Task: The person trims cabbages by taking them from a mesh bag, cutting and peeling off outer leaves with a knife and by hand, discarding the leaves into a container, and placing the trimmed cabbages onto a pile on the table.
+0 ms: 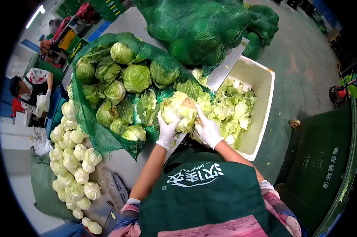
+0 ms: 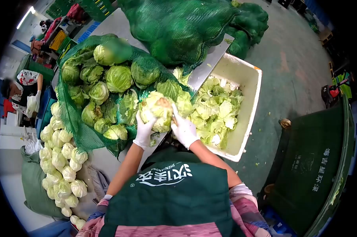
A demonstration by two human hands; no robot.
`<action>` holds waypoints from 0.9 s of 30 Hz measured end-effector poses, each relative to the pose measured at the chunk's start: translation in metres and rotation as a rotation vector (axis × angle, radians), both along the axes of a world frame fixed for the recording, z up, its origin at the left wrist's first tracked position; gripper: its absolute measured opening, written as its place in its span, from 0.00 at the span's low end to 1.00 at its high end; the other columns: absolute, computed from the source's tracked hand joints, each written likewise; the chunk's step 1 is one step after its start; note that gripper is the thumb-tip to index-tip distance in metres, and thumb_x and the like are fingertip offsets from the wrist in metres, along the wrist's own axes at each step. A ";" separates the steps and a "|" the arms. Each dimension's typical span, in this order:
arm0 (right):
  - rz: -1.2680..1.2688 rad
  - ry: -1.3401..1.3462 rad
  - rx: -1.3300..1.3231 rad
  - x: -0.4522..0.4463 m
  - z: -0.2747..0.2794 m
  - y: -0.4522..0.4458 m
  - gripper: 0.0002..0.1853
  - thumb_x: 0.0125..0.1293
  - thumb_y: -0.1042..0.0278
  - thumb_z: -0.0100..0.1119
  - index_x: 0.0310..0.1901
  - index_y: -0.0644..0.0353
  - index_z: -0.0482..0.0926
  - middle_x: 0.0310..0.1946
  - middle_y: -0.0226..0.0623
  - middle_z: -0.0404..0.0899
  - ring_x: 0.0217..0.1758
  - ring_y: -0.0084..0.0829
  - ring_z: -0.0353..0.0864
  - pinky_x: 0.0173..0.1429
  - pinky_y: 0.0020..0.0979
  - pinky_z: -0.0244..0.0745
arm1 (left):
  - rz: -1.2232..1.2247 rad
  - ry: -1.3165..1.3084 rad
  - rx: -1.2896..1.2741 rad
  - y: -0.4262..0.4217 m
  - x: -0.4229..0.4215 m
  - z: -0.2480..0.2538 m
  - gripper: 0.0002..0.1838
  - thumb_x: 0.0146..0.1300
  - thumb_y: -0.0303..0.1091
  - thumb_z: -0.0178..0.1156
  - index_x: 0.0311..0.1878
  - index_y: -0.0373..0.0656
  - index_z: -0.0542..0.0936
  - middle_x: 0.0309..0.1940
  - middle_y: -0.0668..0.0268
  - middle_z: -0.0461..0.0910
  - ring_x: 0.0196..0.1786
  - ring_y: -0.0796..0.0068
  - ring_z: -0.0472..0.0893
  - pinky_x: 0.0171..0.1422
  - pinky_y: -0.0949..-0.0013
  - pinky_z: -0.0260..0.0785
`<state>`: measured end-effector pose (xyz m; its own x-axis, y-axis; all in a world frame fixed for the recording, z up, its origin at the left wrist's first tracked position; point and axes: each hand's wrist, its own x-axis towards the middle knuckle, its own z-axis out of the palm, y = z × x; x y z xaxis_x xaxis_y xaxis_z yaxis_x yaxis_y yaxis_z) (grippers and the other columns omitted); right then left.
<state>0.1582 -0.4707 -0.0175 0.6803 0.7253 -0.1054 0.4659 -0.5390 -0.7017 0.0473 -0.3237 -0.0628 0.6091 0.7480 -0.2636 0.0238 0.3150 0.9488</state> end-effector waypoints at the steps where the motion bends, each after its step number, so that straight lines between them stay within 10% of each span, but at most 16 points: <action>1: -0.007 0.017 0.015 0.004 0.000 -0.003 0.38 0.63 0.65 0.56 0.74 0.45 0.52 0.28 0.51 0.81 0.29 0.50 0.80 0.37 0.45 0.74 | -0.022 0.010 -0.077 0.002 0.001 0.006 0.49 0.54 0.30 0.71 0.71 0.34 0.47 0.62 0.53 0.63 0.60 0.65 0.70 0.63 0.67 0.68; 4: -0.297 0.183 0.236 0.041 -0.055 -0.023 0.21 0.64 0.60 0.55 0.57 0.59 0.73 0.32 0.47 0.80 0.35 0.40 0.80 0.42 0.40 0.75 | -0.056 -0.008 -0.141 0.010 -0.001 0.000 0.49 0.52 0.27 0.72 0.70 0.34 0.49 0.60 0.54 0.67 0.58 0.66 0.73 0.60 0.67 0.71; 6: -0.595 0.548 0.046 0.076 -0.066 -0.045 0.23 0.68 0.58 0.53 0.59 0.64 0.69 0.34 0.50 0.81 0.36 0.43 0.81 0.44 0.39 0.76 | -0.075 -0.053 -0.187 0.010 -0.002 0.004 0.46 0.52 0.26 0.72 0.68 0.36 0.53 0.59 0.56 0.69 0.57 0.67 0.75 0.60 0.66 0.72; 9: -0.492 -0.038 0.275 0.081 -0.073 -0.050 0.27 0.70 0.55 0.52 0.65 0.61 0.65 0.41 0.54 0.82 0.38 0.44 0.84 0.44 0.40 0.77 | -0.109 -0.023 -0.210 0.013 0.000 0.014 0.44 0.52 0.25 0.72 0.67 0.37 0.55 0.58 0.57 0.71 0.56 0.67 0.76 0.60 0.66 0.72; 14: 0.029 -0.110 -0.006 0.049 -0.002 -0.006 0.14 0.64 0.60 0.49 0.43 0.62 0.75 0.36 0.49 0.79 0.40 0.47 0.81 0.45 0.45 0.75 | -0.175 0.013 -0.086 0.015 0.006 0.019 0.43 0.52 0.25 0.72 0.66 0.36 0.56 0.57 0.56 0.72 0.56 0.68 0.76 0.59 0.66 0.73; 20: 0.283 -0.216 -0.255 0.036 0.019 0.031 0.31 0.72 0.47 0.39 0.71 0.56 0.57 0.36 0.48 0.83 0.36 0.48 0.83 0.42 0.46 0.77 | -0.199 0.040 -0.035 0.014 0.006 0.020 0.45 0.51 0.26 0.73 0.67 0.34 0.54 0.58 0.55 0.71 0.57 0.67 0.75 0.60 0.66 0.73; 27: 0.330 -0.157 -0.337 0.060 0.020 0.046 0.29 0.73 0.44 0.37 0.70 0.50 0.63 0.37 0.49 0.83 0.41 0.47 0.83 0.46 0.44 0.76 | -0.231 -0.001 -0.018 0.014 0.004 0.020 0.47 0.49 0.26 0.73 0.68 0.33 0.53 0.59 0.54 0.69 0.58 0.66 0.74 0.61 0.65 0.72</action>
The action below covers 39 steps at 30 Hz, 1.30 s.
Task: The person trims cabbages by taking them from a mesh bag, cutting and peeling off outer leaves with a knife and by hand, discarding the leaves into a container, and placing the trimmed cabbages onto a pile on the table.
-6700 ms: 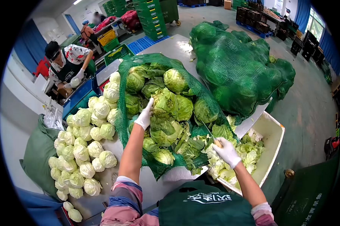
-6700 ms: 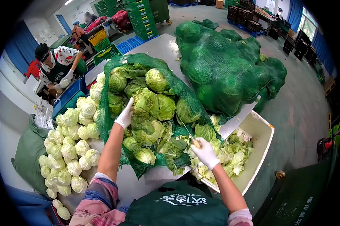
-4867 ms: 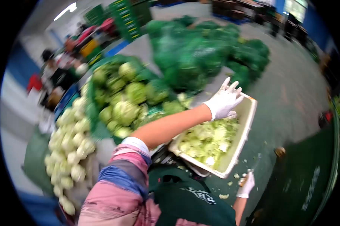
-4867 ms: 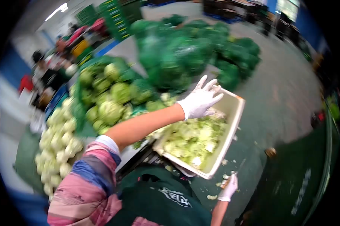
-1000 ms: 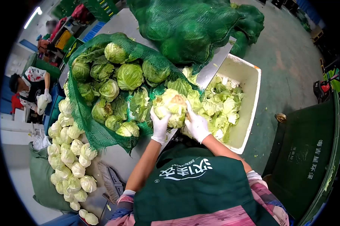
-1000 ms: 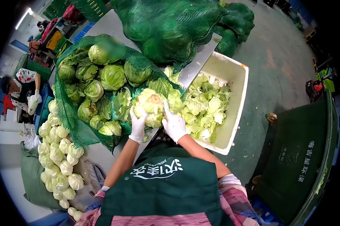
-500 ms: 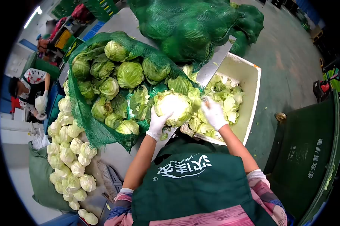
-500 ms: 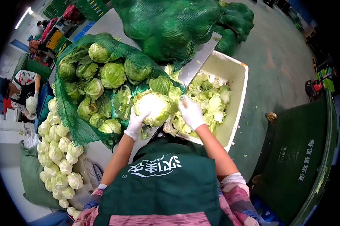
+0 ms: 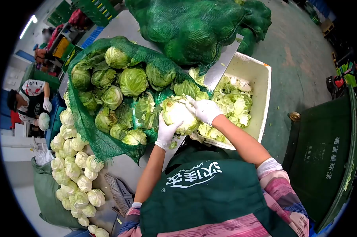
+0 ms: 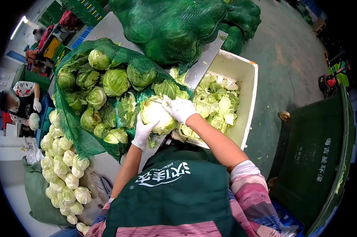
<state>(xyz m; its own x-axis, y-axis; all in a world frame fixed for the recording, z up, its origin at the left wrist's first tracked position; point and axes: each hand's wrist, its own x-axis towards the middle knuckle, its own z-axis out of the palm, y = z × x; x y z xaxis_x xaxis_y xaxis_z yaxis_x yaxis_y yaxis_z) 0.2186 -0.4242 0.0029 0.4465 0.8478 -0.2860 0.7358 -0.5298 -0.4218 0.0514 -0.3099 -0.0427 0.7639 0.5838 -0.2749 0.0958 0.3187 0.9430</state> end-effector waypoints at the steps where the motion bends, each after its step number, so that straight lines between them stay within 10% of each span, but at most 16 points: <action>1: -0.060 0.067 -0.039 0.004 0.004 0.003 0.28 0.72 0.43 0.38 0.65 0.50 0.70 0.41 0.50 0.82 0.44 0.47 0.82 0.48 0.44 0.76 | 0.003 0.001 -0.003 0.000 -0.001 0.001 0.47 0.49 0.26 0.73 0.68 0.33 0.53 0.59 0.54 0.69 0.58 0.66 0.74 0.61 0.65 0.72; 8: -0.132 0.124 -0.039 0.044 -0.059 0.001 0.26 0.72 0.43 0.39 0.58 0.49 0.77 0.46 0.48 0.81 0.48 0.47 0.81 0.53 0.44 0.76 | -0.003 -0.029 0.205 -0.008 -0.021 -0.015 0.47 0.48 0.25 0.72 0.69 0.34 0.54 0.60 0.54 0.68 0.57 0.66 0.75 0.60 0.66 0.72; 13: -0.316 0.133 -0.061 0.024 -0.072 -0.020 0.32 0.73 0.45 0.37 0.72 0.54 0.56 0.43 0.56 0.80 0.46 0.52 0.80 0.51 0.47 0.73 | 0.184 0.042 -0.303 -0.017 -0.030 0.015 0.39 0.54 0.27 0.69 0.66 0.36 0.58 0.59 0.53 0.68 0.56 0.58 0.76 0.54 0.58 0.76; 20: -0.168 -0.079 0.297 -0.053 -0.030 -0.034 0.29 0.72 0.53 0.43 0.70 0.59 0.59 0.25 0.47 0.81 0.24 0.48 0.81 0.31 0.48 0.76 | 0.413 0.082 -0.591 -0.029 -0.008 0.013 0.37 0.58 0.34 0.68 0.64 0.40 0.56 0.58 0.51 0.66 0.55 0.49 0.75 0.45 0.46 0.79; 28: -0.174 -0.062 0.041 -0.031 -0.015 -0.015 0.32 0.73 0.48 0.37 0.70 0.61 0.58 0.32 0.48 0.83 0.31 0.48 0.83 0.38 0.47 0.78 | 0.373 0.169 -0.376 -0.038 0.014 0.027 0.47 0.55 0.30 0.70 0.67 0.61 0.46 0.61 0.58 0.61 0.55 0.53 0.74 0.45 0.48 0.79; 34: -0.382 0.083 0.070 0.021 -0.041 -0.023 0.24 0.72 0.50 0.42 0.62 0.53 0.72 0.32 0.53 0.82 0.35 0.54 0.82 0.42 0.49 0.76 | 0.306 0.146 -0.351 -0.023 0.001 0.016 0.44 0.58 0.28 0.67 0.69 0.56 0.47 0.62 0.56 0.63 0.59 0.53 0.72 0.50 0.43 0.76; 39: -0.377 0.074 0.006 0.031 -0.093 -0.026 0.29 0.72 0.50 0.43 0.68 0.58 0.63 0.33 0.54 0.82 0.37 0.50 0.83 0.43 0.47 0.77 | 0.254 0.071 -0.383 -0.028 -0.023 0.019 0.40 0.60 0.24 0.64 0.68 0.53 0.51 0.61 0.56 0.65 0.58 0.53 0.74 0.51 0.48 0.79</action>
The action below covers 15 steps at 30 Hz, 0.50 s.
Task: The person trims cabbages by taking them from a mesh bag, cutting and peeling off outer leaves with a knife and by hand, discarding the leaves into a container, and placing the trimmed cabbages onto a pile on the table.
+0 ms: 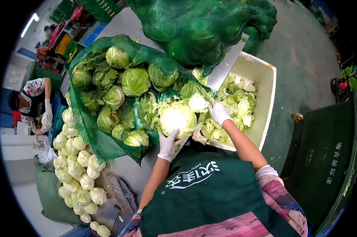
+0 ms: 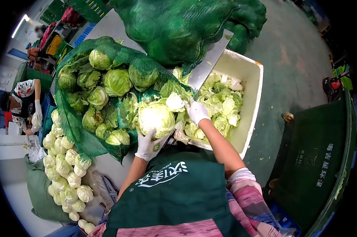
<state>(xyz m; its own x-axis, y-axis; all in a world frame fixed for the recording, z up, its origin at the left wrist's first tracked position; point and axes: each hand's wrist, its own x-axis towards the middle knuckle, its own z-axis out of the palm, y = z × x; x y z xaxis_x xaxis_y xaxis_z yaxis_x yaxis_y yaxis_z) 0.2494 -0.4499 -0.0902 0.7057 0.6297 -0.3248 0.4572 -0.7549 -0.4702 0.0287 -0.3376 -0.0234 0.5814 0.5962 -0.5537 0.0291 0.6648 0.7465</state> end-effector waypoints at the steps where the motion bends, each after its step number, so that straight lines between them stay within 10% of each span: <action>1: -0.069 0.029 0.057 -0.009 0.014 0.005 0.31 0.69 0.49 0.47 0.68 0.59 0.63 0.32 0.56 0.81 0.37 0.50 0.82 0.43 0.46 0.76 | 0.002 0.003 0.000 0.001 -0.001 -0.001 0.40 0.60 0.24 0.64 0.68 0.53 0.51 0.61 0.56 0.65 0.58 0.53 0.74 0.51 0.48 0.79; 3: -0.184 0.268 0.140 -0.025 0.081 0.019 0.44 0.64 0.41 0.54 0.73 0.61 0.52 0.34 0.55 0.81 0.37 0.46 0.83 0.42 0.42 0.76 | -0.039 0.014 -0.004 0.004 -0.003 -0.004 0.40 0.59 0.22 0.64 0.68 0.52 0.51 0.61 0.56 0.65 0.59 0.53 0.74 0.51 0.48 0.79; 5: -0.012 -0.144 0.460 -0.048 0.064 0.032 0.55 0.59 0.30 0.53 0.75 0.61 0.41 0.41 0.47 0.82 0.41 0.42 0.84 0.44 0.38 0.78 | -0.046 0.027 0.024 0.004 -0.005 -0.010 0.41 0.58 0.21 0.64 0.69 0.51 0.51 0.61 0.56 0.65 0.59 0.55 0.74 0.53 0.49 0.79; 10: 0.122 -0.031 0.096 -0.039 0.081 0.062 0.44 0.52 0.33 0.60 0.62 0.61 0.68 0.41 0.52 0.82 0.45 0.44 0.83 0.48 0.41 0.78 | -0.108 -0.065 0.301 -0.002 -0.009 -0.036 0.45 0.54 0.19 0.67 0.70 0.44 0.51 0.60 0.57 0.68 0.58 0.64 0.75 0.59 0.61 0.74; 15: 0.197 0.039 0.017 -0.003 0.036 0.079 0.33 0.55 0.40 0.60 0.52 0.62 0.75 0.40 0.50 0.83 0.45 0.47 0.83 0.49 0.43 0.77 | -0.175 -0.069 0.284 0.015 -0.021 -0.044 0.44 0.53 0.20 0.68 0.69 0.41 0.52 0.60 0.57 0.68 0.55 0.64 0.77 0.52 0.64 0.78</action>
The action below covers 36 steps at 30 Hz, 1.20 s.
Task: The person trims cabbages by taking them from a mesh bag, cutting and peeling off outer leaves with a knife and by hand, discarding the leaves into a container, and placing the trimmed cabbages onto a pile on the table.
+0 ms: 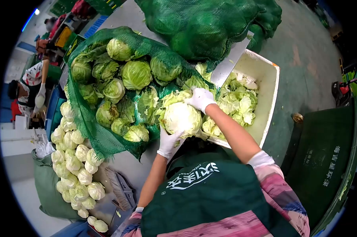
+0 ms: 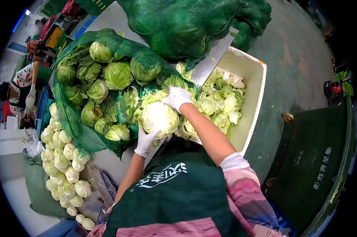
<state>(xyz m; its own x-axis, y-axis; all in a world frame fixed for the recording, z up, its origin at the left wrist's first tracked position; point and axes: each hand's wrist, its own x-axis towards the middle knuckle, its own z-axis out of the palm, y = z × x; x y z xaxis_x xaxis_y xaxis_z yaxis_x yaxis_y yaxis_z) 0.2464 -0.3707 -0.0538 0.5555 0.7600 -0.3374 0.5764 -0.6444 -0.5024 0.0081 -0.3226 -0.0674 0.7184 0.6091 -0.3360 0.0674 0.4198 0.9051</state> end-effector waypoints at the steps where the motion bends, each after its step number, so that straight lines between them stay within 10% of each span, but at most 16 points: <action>1: -0.012 -0.031 -0.046 -0.003 -0.011 -0.004 0.32 0.55 0.41 0.60 0.52 0.61 0.75 0.39 0.51 0.83 0.43 0.47 0.83 0.48 0.43 0.77 | -0.084 0.050 0.100 0.005 -0.003 -0.003 0.44 0.53 0.20 0.68 0.69 0.41 0.52 0.60 0.57 0.68 0.54 0.63 0.78 0.48 0.65 0.80; 8: -0.124 -0.065 0.023 -0.023 -0.020 -0.011 0.30 0.56 0.46 0.59 0.51 0.63 0.75 0.40 0.51 0.83 0.44 0.50 0.82 0.49 0.44 0.76 | 0.346 0.241 -0.145 -0.010 -0.015 0.020 0.42 0.58 0.33 0.68 0.70 0.44 0.54 0.62 0.54 0.66 0.58 0.55 0.75 0.50 0.52 0.80; 10: -0.187 -0.054 0.096 -0.034 -0.019 -0.022 0.32 0.57 0.41 0.57 0.51 0.63 0.75 0.42 0.52 0.82 0.50 0.48 0.80 0.53 0.43 0.75 | 0.302 0.150 -0.571 -0.017 -0.002 0.049 0.41 0.59 0.37 0.68 0.69 0.48 0.53 0.64 0.54 0.62 0.61 0.50 0.71 0.52 0.42 0.77; 14: -0.197 0.068 0.248 -0.022 -0.017 -0.048 0.42 0.60 0.29 0.49 0.61 0.63 0.71 0.56 0.56 0.74 0.52 0.51 0.78 0.56 0.44 0.73 | 0.449 0.249 -0.142 -0.024 0.030 0.011 0.52 0.48 0.39 0.76 0.68 0.36 0.51 0.61 0.51 0.65 0.61 0.57 0.72 0.59 0.56 0.73; 18: -0.067 -0.144 0.421 -0.010 0.020 -0.072 0.28 0.72 0.46 0.41 0.66 0.55 0.66 0.30 0.51 0.82 0.33 0.51 0.82 0.39 0.46 0.77 | 0.096 0.238 0.610 0.014 0.038 0.014 0.61 0.38 0.42 0.81 0.70 0.28 0.52 0.60 0.44 0.67 0.62 0.56 0.72 0.65 0.63 0.67; 26: 0.471 -0.236 0.158 -0.010 0.062 -0.044 0.35 0.71 0.42 0.41 0.73 0.53 0.53 0.25 0.47 0.81 0.27 0.47 0.81 0.35 0.44 0.76 | -0.004 0.365 0.886 0.011 0.051 0.028 0.62 0.34 0.51 0.81 0.69 0.30 0.57 0.62 0.44 0.66 0.63 0.49 0.69 0.69 0.58 0.61; 30: 0.664 -0.289 0.102 -0.006 0.070 -0.024 0.35 0.72 0.41 0.38 0.72 0.56 0.54 0.23 0.46 0.81 0.25 0.47 0.80 0.32 0.44 0.75 | -0.018 0.251 0.578 0.000 0.058 0.060 0.59 0.35 0.46 0.82 0.67 0.27 0.60 0.56 0.48 0.73 0.58 0.61 0.75 0.63 0.64 0.68; 36: 0.776 -0.348 0.057 0.013 0.056 -0.004 0.34 0.72 0.39 0.35 0.74 0.48 0.51 0.21 0.46 0.80 0.22 0.48 0.79 0.29 0.44 0.74 | 0.106 0.435 0.597 -0.002 0.058 0.051 0.59 0.31 0.48 0.81 0.67 0.32 0.62 0.56 0.47 0.71 0.60 0.52 0.71 0.66 0.58 0.64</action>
